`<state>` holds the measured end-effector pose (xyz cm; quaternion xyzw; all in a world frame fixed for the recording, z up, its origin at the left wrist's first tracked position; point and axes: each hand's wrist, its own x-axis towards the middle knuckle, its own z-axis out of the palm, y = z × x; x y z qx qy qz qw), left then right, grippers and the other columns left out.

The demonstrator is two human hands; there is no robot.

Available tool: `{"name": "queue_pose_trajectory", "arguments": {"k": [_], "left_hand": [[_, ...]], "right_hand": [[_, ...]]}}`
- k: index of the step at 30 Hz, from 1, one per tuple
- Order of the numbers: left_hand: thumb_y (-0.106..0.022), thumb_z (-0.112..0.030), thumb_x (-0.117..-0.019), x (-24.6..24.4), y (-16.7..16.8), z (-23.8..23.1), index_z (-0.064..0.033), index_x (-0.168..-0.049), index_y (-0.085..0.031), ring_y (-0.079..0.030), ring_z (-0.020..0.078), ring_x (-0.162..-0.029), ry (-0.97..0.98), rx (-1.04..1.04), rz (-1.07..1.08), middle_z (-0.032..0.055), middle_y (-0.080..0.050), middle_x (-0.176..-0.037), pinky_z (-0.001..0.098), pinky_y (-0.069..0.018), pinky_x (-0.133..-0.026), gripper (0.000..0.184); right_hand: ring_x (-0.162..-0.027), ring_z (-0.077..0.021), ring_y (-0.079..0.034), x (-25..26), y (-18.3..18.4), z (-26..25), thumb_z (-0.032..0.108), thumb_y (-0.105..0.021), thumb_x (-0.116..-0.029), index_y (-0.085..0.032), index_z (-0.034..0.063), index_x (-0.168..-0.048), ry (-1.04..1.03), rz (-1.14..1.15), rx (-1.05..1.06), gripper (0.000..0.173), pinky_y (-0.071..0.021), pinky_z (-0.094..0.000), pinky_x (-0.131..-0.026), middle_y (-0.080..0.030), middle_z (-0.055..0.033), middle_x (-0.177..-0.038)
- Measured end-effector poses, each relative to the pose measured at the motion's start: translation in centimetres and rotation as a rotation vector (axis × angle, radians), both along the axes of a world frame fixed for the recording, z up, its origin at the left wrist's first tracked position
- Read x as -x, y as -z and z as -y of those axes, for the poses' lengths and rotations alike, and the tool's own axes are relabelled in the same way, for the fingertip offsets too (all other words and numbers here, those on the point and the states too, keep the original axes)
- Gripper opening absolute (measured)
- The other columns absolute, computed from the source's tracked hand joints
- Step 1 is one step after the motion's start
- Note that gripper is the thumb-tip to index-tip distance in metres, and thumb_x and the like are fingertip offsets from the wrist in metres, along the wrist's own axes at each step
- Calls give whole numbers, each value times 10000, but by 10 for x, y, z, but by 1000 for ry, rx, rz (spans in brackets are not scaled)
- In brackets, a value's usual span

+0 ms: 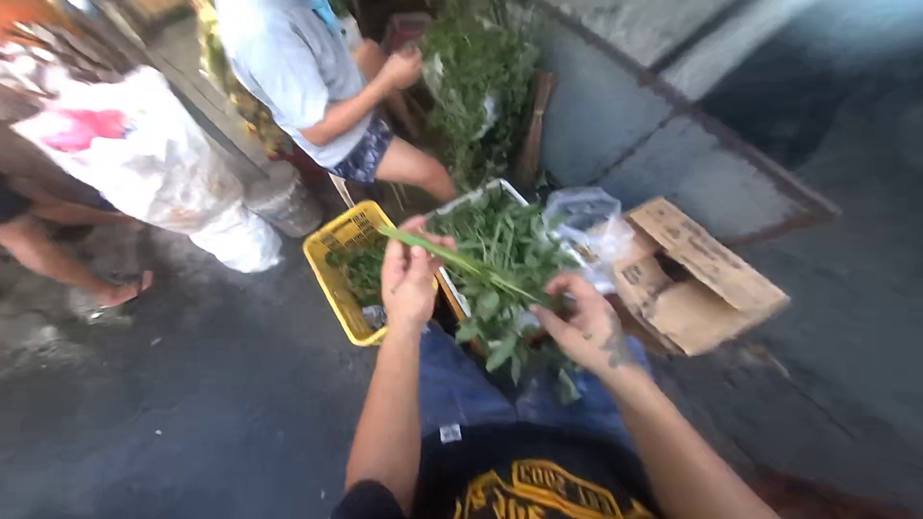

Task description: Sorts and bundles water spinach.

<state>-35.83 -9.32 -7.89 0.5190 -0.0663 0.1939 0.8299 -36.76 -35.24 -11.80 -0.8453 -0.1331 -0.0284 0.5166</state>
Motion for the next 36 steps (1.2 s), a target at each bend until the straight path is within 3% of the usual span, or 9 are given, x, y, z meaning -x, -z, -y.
{"name": "queue_pose_trajectory", "arguments": {"k": [3, 7, 12, 16, 21, 24, 26, 30, 36], "left_hand": [[-439, -183, -1099, -3, -5, 6, -168, -1447, -490, -692, 289, -1040, 68, 4, 48, 86, -665, -1137, 543, -588, -932, 352], [-411, -163, -1100, -6, -9, 12, -158, -1458, -462, -694, 303, -1024, 93, 29, 64, 98, -657, -1122, 557, -593, -909, 362], [-330, -158, -1111, -8, -13, 14, -170, -1462, -450, -682, 311, -1041, 150, 99, 60, 104, -651, -1126, 578, -576, -916, 371], [-241, -320, -1132, -11, -16, 17, -204, -1436, -455, -681, 286, -1003, 156, 162, 58, 81, -646, -1078, 587, -569, -917, 390], [-325, -398, -1115, -16, -14, 24, -235, -1339, -499, -655, 224, -896, 154, 254, 47, 22, -599, -963, 565, -571, -886, 327], [-351, -390, -1113, -18, -14, 24, -248, -1359, -525, -654, 239, -897, 199, 322, 13, 34, -613, -955, 570, -562, -897, 332], [-332, -424, -1110, -22, -12, 28, -238, -1338, -555, -658, 232, -830, 185, 383, -20, 44, -634, -911, 499, -582, -823, 369], [-338, -438, -1106, -34, -9, 37, -180, -1216, -583, -655, 224, -753, 173, 502, -29, 58, -630, -854, 418, -590, -738, 372], [-390, -339, -1110, -44, 1, 45, -137, -1188, -588, -666, 236, -786, 215, 567, -36, 77, -634, -881, 426, -590, -756, 293]], "right_hand": [[-909, -130, -695, 4, 2, 2, 208, -677, -954, -709, 71, -1134, -51, 38, 77, 228, -610, -320, -787, -713, -85, -1097], [-787, -74, -686, 4, 7, -2, 208, -627, -987, -700, 98, -1144, -28, -1, -32, 205, -598, -281, -702, -733, -28, -999], [-829, -75, -675, 1, 11, -10, 240, -634, -995, -729, 100, -1112, -13, 55, -72, 205, -598, -285, -751, -714, -18, -981], [-854, -115, -647, 1, 12, -19, 276, -649, -990, -698, 142, -1160, -8, 168, -62, 222, -589, -331, -732, -665, -25, -1033], [-975, -154, -645, 0, 5, -31, 355, -583, -1027, -743, 243, -1203, -30, 206, 50, 263, -589, -367, -795, -637, -60, -1136], [-940, -131, -656, -1, 11, -39, 319, -606, -1007, -759, 181, -1079, 9, 203, 49, 219, -591, -329, -789, -665, -47, -1072], [-930, -113, -663, -1, 16, -39, 301, -617, -996, -754, 158, -1032, 31, 196, 31, 201, -596, -309, -788, -674, -33, -1043], [-922, -111, -663, -6, 23, -39, 315, -610, -999, -748, 159, -1035, 35, 150, 21, 211, -601, -320, -776, -669, -24, -1048], [-933, -98, -659, -12, 32, -41, 261, -618, -993, -771, 153, -1023, 79, 145, -62, 190, -591, -292, -806, -678, -13, -1009]]}}
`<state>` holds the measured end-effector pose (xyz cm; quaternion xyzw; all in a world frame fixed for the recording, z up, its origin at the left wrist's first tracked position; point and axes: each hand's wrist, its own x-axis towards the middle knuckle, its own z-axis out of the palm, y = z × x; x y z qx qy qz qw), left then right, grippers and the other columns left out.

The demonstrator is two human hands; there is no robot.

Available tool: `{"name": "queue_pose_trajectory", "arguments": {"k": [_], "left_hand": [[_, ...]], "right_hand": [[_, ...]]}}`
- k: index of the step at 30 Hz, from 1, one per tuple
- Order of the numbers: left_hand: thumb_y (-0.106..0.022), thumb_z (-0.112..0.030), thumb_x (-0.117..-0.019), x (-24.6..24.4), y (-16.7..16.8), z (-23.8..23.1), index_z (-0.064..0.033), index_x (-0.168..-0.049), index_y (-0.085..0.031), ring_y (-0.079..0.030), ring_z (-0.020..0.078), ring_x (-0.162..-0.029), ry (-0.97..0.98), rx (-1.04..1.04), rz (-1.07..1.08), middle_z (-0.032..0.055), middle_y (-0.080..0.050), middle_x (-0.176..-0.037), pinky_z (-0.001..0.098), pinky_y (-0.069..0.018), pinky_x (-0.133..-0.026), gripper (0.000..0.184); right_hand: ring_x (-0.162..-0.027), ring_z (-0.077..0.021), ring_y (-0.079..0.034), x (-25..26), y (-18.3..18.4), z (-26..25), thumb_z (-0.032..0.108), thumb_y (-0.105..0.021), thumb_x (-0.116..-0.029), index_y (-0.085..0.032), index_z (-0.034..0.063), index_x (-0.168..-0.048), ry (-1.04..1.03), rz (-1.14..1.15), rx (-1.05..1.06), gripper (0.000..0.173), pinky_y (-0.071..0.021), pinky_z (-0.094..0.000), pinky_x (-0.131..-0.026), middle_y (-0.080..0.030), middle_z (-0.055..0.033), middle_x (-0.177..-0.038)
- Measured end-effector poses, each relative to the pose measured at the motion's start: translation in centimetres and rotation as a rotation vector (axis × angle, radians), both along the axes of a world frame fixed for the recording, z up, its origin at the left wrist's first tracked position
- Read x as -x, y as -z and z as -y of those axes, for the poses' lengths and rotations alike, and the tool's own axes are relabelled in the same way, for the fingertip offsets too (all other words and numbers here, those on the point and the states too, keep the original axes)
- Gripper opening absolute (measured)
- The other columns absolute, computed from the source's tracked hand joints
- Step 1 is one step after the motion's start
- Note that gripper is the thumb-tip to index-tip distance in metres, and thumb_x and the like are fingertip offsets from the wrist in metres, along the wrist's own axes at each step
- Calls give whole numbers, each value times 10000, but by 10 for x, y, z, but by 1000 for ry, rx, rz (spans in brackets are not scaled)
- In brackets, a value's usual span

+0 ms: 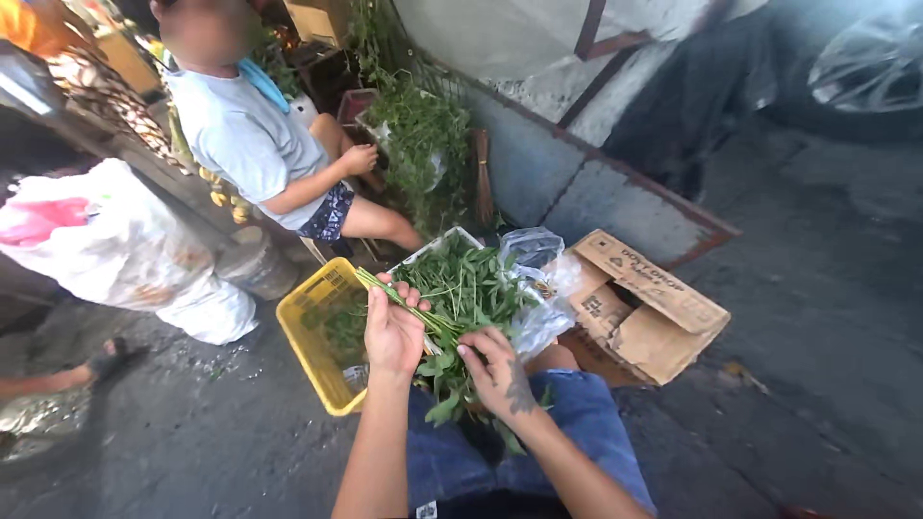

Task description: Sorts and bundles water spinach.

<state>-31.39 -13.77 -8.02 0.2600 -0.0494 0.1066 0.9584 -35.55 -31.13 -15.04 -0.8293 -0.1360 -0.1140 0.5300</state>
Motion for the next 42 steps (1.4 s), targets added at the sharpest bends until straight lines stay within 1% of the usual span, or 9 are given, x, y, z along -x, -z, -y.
{"name": "queue_pose_trajectory", "arguments": {"k": [5, 11, 15, 19, 24, 27, 32, 36, 42], "left_hand": [[-355, -345, -1115, -3, 4, 3, -155, -1188, -561, -654, 232, -783, -4, -16, -11, 64, -619, -884, 433, -587, -760, 289], [-413, -333, -1105, -5, 5, 3, -140, -1174, -565, -654, 226, -767, -19, 1, 8, 63, -617, -869, 417, -590, -739, 256], [-418, -325, -1104, -6, 4, 4, -138, -1170, -554, -648, 220, -761, -24, -6, 12, 64, -611, -864, 406, -585, -736, 241], [-453, -334, -1095, -9, 7, 0, -131, -1179, -561, -653, 216, -759, -39, -6, 39, 62, -620, -865, 394, -586, -723, 244], [-478, -351, -1083, -10, 9, -2, -150, -1135, -581, -645, 201, -747, -59, -11, 15, 44, -619, -834, 394, -576, -736, 231], [-504, -384, -1069, -8, 15, -6, -186, -1145, -613, -642, 181, -755, -61, -55, 6, 19, -620, -833, 388, -572, -756, 238], [-492, -385, -1074, -9, 21, -11, -189, -1162, -608, -638, 181, -744, -71, -59, -10, 23, -611, -834, 384, -576, -742, 244], [-415, -386, -1098, -10, 22, -11, -189, -1151, -587, -631, 177, -733, -87, -77, -35, 16, -598, -819, 376, -573, -741, 267], [-449, -386, -1089, -12, 25, -14, -189, -1156, -592, -632, 177, -741, -83, -56, -6, 20, -602, -822, 375, -571, -743, 253]], "right_hand": [[-912, -101, -656, -5, 0, -1, 210, -625, -983, -772, 141, -995, 17, -3, -18, 163, -587, -294, -794, -676, -6, -982], [-890, -92, -656, -10, 1, -8, 180, -640, -966, -771, 131, -968, 22, -9, -48, 141, -582, -275, -783, -678, -2, -959], [-885, -91, -650, -12, -1, -11, 178, -635, -968, -770, 133, -960, 29, -23, -48, 143, -577, -276, -779, -672, 0, -948], [-860, -82, -646, -16, -2, -17, 177, -640, -953, -770, 135, -936, 42, 3, -59, 138, -573, -262, -749, -669, 12, -926], [-874, -96, -647, -16, -3, -23, 173, -629, -965, -764, 122, -948, 34, 2, -47, 145, -572, -274, -769, -668, -5, -936], [-896, -105, -648, -16, -3, -26, 160, -633, -967, -766, 109, -959, 19, -14, -44, 143, -569, -275, -797, -672, -19, -946], [-893, -105, -648, -18, -2, -33, 171, -631, -973, -764, 111, -959, 18, -24, -29, 146, -570, -276, -792, -671, -18, -945], [-888, -111, -649, -20, -3, -37, 175, -625, -976, -768, 108, -972, 20, -42, -17, 158, -571, -290, -785, -672, -23, -940], [-895, -117, -649, -23, -7, -43, 167, -625, -973, -770, 107, -974, 30, -49, 11, 157, -568, -292, -794, -673, -24, -938]]}}
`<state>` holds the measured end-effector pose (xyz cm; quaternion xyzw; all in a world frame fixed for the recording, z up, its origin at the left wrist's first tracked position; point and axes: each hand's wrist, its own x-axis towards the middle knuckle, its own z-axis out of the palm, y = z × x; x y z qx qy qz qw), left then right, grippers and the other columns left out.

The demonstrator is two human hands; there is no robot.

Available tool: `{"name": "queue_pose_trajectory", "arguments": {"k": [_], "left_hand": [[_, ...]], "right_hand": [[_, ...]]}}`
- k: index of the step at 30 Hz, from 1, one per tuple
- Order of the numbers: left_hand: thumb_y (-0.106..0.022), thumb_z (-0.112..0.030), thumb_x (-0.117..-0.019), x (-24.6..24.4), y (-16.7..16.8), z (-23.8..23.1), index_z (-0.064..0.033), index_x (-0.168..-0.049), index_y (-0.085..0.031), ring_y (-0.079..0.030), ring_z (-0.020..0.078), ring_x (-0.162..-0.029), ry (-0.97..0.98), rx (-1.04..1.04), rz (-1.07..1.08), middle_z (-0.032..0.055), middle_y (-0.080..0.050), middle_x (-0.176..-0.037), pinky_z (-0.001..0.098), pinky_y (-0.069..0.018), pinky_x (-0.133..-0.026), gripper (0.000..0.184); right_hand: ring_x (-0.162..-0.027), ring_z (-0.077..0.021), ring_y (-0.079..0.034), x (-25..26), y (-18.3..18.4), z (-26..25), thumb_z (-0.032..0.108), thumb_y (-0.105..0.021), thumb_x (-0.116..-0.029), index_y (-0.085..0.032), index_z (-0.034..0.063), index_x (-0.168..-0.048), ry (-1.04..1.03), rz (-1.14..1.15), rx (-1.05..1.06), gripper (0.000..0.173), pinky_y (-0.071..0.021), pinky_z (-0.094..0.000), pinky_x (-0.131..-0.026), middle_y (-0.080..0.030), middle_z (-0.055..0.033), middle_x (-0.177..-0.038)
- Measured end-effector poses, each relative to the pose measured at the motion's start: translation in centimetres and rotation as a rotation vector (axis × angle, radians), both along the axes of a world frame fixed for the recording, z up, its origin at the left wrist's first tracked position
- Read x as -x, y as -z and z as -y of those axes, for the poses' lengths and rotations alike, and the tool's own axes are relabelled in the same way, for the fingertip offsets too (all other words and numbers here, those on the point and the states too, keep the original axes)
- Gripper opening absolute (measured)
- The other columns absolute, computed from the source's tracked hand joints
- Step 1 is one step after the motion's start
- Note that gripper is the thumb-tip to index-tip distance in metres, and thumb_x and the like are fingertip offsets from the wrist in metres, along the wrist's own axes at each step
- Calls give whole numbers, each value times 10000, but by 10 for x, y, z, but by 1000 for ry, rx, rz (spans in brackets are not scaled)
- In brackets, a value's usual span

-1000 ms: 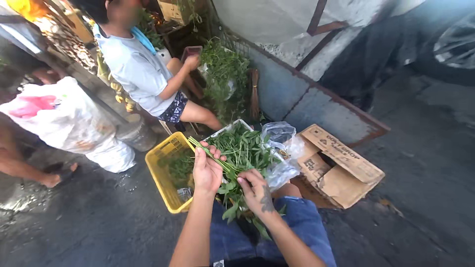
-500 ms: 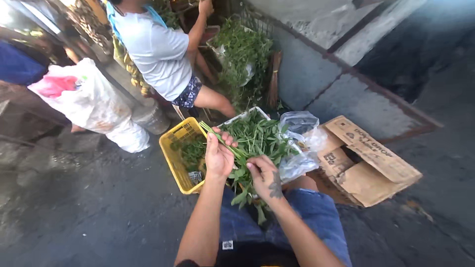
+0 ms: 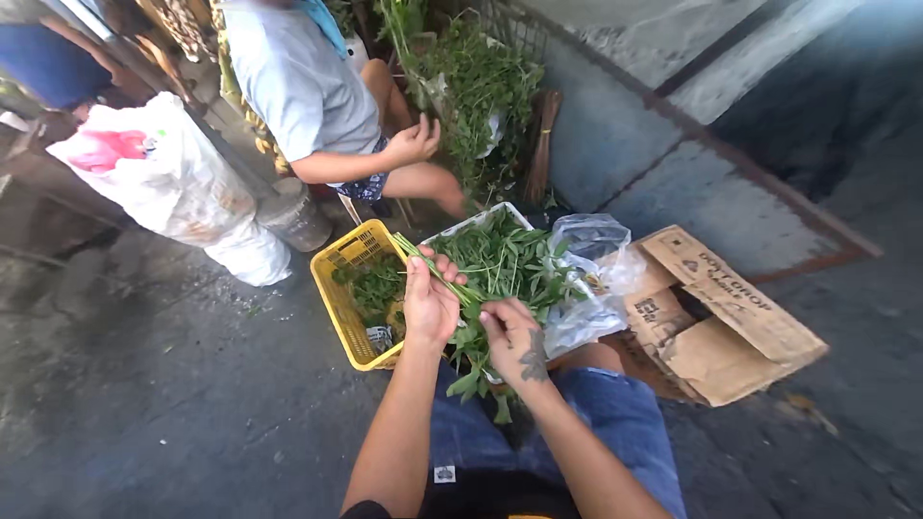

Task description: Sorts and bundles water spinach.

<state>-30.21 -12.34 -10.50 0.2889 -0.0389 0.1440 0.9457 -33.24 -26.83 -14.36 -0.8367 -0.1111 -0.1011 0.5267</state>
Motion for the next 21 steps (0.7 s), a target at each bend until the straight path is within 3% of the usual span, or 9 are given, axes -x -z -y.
{"name": "queue_pose_trajectory", "arguments": {"k": [10, 15, 18, 21], "left_hand": [[-475, -379, -1079, 0, 6, -6, -181, -1132, -579, -625, 188, -770, 13, 22, 8, 36, -595, -860, 372, -563, -750, 230], [-413, -406, -1095, 5, 5, -6, -216, -1174, -574, -622, 176, -774, 19, -82, -5, 19, -588, -867, 371, -567, -743, 261], [-398, -373, -1103, 7, 4, -5, -207, -1164, -574, -610, 183, -798, 43, -189, 28, 24, -577, -885, 377, -559, -753, 249], [-416, -381, -1098, 10, 4, 1, -207, -1160, -584, -608, 161, -802, 90, -283, 8, 11, -581, -894, 356, -557, -742, 249]], "right_hand": [[-879, -112, -642, 0, -2, -9, 156, -625, -964, -765, 108, -959, 4, -6, 19, 148, -562, -280, -769, -660, -23, -921], [-934, -144, -674, -2, -6, 1, 237, -612, -992, -773, 141, -1034, -92, -86, 174, 191, -582, -349, -834, -701, -34, -1002], [-1032, -225, -694, -10, -36, 18, 346, -610, -1000, -783, 176, -1050, -165, -103, 404, 247, -571, -485, -902, -741, -37, -1070], [-908, -235, -713, -25, -88, 29, 329, -643, -990, -781, 168, -1011, -112, 55, 413, 213, -595, -526, -792, -736, -40, -973]]}}
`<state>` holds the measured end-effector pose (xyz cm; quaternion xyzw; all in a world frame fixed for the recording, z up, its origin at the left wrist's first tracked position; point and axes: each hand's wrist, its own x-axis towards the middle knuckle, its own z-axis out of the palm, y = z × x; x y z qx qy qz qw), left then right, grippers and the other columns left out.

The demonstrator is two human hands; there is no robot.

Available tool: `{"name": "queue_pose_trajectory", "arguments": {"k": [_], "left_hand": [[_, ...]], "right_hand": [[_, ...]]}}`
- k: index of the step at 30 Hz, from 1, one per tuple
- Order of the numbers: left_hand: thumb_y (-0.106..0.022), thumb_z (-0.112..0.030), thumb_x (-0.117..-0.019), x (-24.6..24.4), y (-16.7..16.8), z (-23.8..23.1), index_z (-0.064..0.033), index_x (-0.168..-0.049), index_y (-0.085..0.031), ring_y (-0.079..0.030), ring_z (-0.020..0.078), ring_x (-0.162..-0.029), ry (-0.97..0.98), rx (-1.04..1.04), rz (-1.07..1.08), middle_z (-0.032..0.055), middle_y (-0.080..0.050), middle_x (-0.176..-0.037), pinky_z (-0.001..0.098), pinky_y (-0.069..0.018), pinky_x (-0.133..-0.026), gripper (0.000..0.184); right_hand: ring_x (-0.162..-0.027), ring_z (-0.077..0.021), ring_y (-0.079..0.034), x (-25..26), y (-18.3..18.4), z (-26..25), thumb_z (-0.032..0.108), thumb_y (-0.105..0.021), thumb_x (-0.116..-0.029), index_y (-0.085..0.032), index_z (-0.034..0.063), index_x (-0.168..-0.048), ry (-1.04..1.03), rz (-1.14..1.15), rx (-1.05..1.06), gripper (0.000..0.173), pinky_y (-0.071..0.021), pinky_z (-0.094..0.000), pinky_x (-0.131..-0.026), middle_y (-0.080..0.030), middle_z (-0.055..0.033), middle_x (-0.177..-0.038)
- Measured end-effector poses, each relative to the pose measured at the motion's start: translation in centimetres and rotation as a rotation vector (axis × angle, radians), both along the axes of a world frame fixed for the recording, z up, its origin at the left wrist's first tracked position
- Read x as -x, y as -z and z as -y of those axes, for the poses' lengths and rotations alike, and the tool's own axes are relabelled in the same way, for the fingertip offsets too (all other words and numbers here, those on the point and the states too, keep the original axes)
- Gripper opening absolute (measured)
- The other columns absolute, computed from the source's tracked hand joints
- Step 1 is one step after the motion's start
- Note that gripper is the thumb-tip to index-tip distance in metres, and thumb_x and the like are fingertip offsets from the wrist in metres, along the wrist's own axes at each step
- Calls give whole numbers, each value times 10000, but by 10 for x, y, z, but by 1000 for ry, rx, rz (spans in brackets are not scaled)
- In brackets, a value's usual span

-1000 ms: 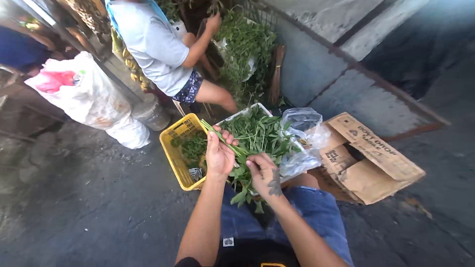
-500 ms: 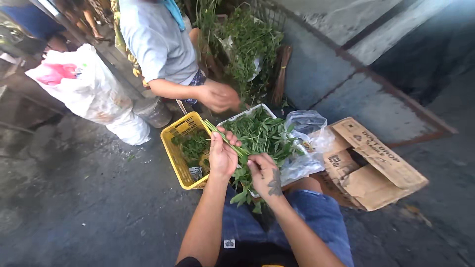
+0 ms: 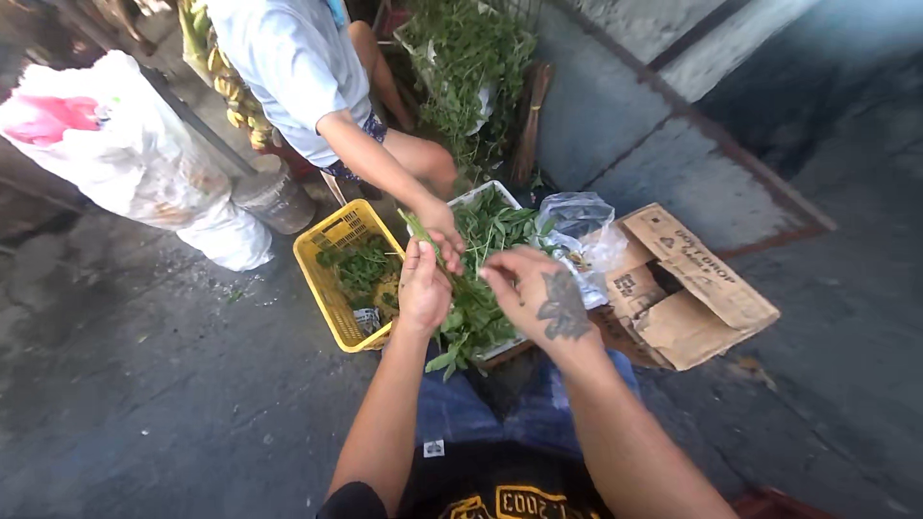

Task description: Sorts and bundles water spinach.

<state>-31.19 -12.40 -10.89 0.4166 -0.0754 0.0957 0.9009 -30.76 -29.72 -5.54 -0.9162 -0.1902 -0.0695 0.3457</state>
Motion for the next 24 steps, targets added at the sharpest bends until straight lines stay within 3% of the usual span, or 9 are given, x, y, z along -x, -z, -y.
{"name": "queue_pose_trajectory", "arguments": {"k": [3, 5, 8, 10, 15, 20, 24], "left_hand": [[-420, -356, -1101, 2, 0, 11, -195, -1176, -595, -614, 148, -788, 58, -46, -41, 19, -596, -914, 345, -567, -735, 249], [-384, -297, -1112, 6, -3, 19, -180, -1186, -591, -618, 162, -779, 89, -65, -63, 35, -605, -905, 363, -569, -735, 248], [-386, -313, -1110, 8, -11, 20, -188, -1181, -593, -606, 156, -778, 135, -95, -73, 23, -597, -910, 346, -562, -722, 252], [-388, -339, -1105, 10, -15, 16, -184, -1176, -588, -599, 146, -773, 163, -124, -76, 18, -586, -902, 333, -558, -709, 263], [-366, -333, -1109, -1, -24, 10, -178, -1173, -535, -587, 141, -760, 193, -121, -19, 0, -566, -892, 330, -548, -691, 238], [-317, -336, -1115, -19, -40, 7, -183, -1169, -508, -586, 147, -742, 214, -150, -15, -4, -557, -850, 330, -544, -671, 251], [-310, -352, -1119, -40, -59, 6, -186, -1148, -519, -581, 150, -717, 224, -137, 9, -8, -549, -822, 348, -552, -672, 269]], "right_hand": [[-841, -181, -675, -30, -50, -14, 326, -621, -1010, -740, 153, -1140, -118, 199, -119, 248, -593, -424, -729, -689, -40, -978], [-900, -167, -682, -56, -65, -29, 367, -628, -1010, -719, 138, -1183, -259, 176, -89, 302, -597, -415, -814, -699, -40, -1027], [-946, -156, -693, -83, -78, -40, 308, -653, -993, -769, 145, -998, -445, 86, 31, 200, -572, -429, -891, -734, -24, -979], [-961, -189, -689, -89, -87, -42, 296, -643, -1003, -763, 129, -970, -498, 78, 123, 208, -556, -460, -911, -729, -41, -970], [-964, -212, -670, -93, -95, -53, 261, -571, -1035, -712, 88, -979, -476, 103, 147, 231, -544, -444, -884, -691, -73, -974], [-1001, -195, -660, -109, -117, -63, 296, -548, -1049, -703, 112, -1070, -409, 77, 175, 242, -524, -434, -923, -691, -56, -1013], [-931, -183, -651, -123, -141, -69, 309, -517, -1071, -704, 123, -1076, -355, 76, 159, 264, -508, -444, -860, -678, -44, -945]]}}
